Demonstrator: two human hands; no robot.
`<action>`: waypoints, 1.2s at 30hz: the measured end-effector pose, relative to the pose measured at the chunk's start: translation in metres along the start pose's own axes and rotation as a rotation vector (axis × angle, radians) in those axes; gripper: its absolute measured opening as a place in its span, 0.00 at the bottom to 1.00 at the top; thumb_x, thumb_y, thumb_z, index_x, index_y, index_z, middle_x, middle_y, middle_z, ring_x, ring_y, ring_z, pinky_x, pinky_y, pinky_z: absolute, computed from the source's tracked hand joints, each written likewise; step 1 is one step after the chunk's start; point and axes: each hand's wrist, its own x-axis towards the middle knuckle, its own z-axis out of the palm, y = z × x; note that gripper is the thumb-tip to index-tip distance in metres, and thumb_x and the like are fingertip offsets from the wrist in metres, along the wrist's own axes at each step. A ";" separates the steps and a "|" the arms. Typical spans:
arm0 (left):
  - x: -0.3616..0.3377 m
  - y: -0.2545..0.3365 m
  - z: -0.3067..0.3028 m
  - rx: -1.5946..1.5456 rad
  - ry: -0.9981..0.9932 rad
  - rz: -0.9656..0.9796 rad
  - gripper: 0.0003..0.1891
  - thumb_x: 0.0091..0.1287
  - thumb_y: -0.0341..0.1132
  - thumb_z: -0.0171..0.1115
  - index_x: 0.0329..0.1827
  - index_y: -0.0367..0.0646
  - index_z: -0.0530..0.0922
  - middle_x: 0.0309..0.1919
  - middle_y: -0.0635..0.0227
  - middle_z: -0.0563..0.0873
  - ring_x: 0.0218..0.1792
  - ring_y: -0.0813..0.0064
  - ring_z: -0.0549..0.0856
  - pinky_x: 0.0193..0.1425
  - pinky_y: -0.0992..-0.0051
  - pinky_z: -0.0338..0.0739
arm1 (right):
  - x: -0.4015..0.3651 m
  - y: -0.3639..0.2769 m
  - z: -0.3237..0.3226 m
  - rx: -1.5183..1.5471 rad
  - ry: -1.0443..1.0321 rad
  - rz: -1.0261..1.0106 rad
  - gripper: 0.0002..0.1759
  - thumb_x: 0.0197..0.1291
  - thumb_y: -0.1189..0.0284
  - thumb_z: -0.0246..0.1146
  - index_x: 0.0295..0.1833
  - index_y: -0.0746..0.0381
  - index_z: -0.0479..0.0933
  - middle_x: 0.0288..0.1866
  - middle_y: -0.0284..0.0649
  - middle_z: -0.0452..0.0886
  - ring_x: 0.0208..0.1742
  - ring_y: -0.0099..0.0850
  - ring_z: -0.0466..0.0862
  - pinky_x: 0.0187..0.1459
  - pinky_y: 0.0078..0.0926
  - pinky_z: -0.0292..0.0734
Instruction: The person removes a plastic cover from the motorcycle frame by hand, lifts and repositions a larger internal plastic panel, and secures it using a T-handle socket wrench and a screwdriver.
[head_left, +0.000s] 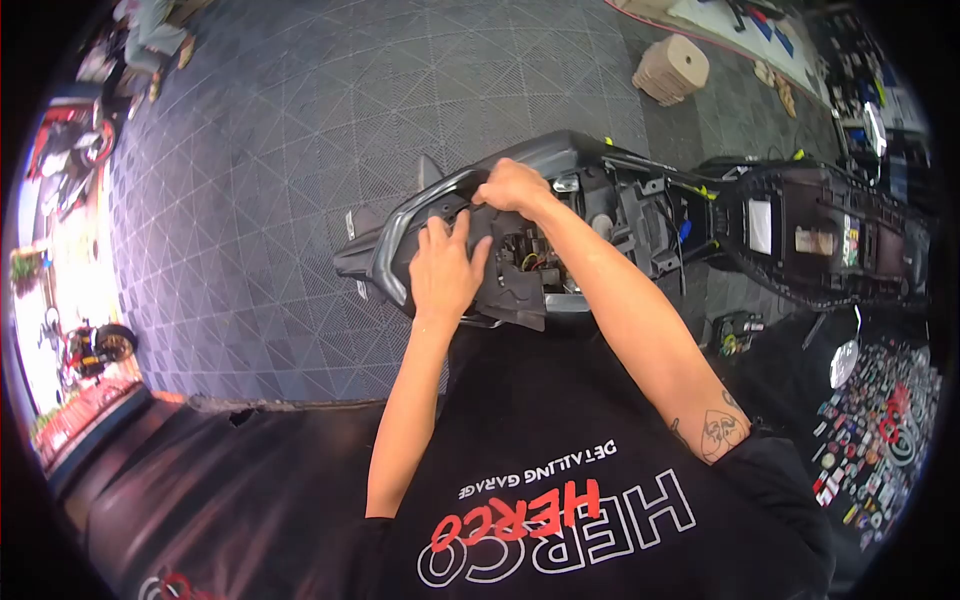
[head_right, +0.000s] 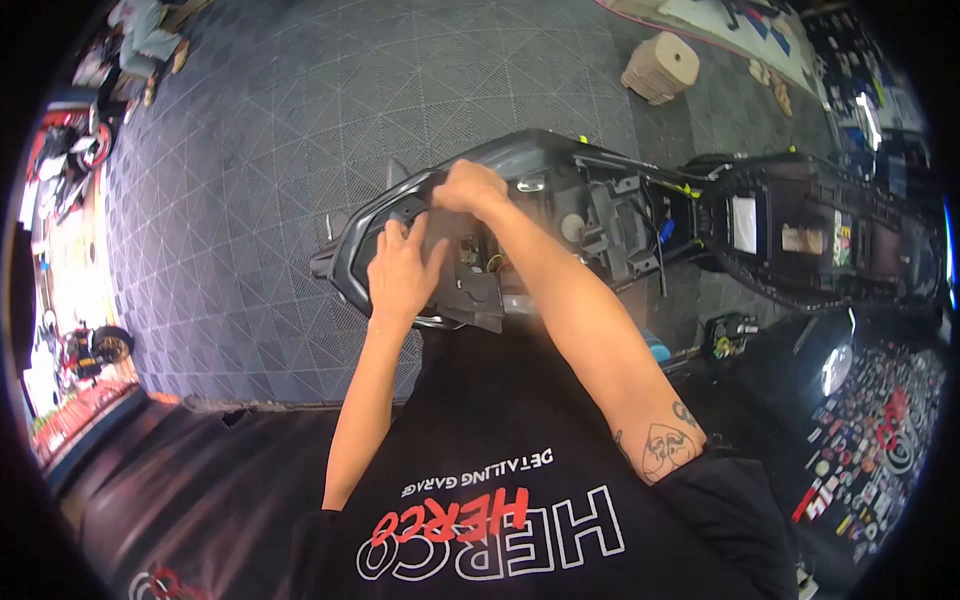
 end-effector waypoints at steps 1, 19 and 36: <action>0.003 0.000 0.001 -0.008 0.002 -0.011 0.24 0.72 0.44 0.70 0.67 0.43 0.82 0.49 0.58 0.80 0.53 0.55 0.84 0.49 0.59 0.87 | -0.002 0.000 0.001 -0.014 0.077 -0.001 0.24 0.51 0.55 0.78 0.47 0.62 0.93 0.49 0.53 0.93 0.55 0.48 0.92 0.58 0.42 0.84; -0.006 0.007 0.035 -0.175 0.326 -0.207 0.21 0.69 0.36 0.74 0.62 0.40 0.81 0.52 0.57 0.81 0.53 0.53 0.82 0.55 0.59 0.82 | -0.025 -0.015 0.016 -0.274 0.306 -0.234 0.15 0.60 0.61 0.74 0.43 0.63 0.92 0.40 0.53 0.92 0.45 0.52 0.93 0.51 0.48 0.88; -0.053 0.012 0.034 0.038 0.254 -0.189 0.24 0.69 0.34 0.72 0.66 0.35 0.81 0.49 0.61 0.81 0.49 0.59 0.84 0.52 0.62 0.81 | -0.075 0.034 0.020 -0.178 0.671 -0.862 0.11 0.65 0.68 0.73 0.51 0.59 0.87 0.51 0.41 0.84 0.54 0.45 0.85 0.52 0.42 0.81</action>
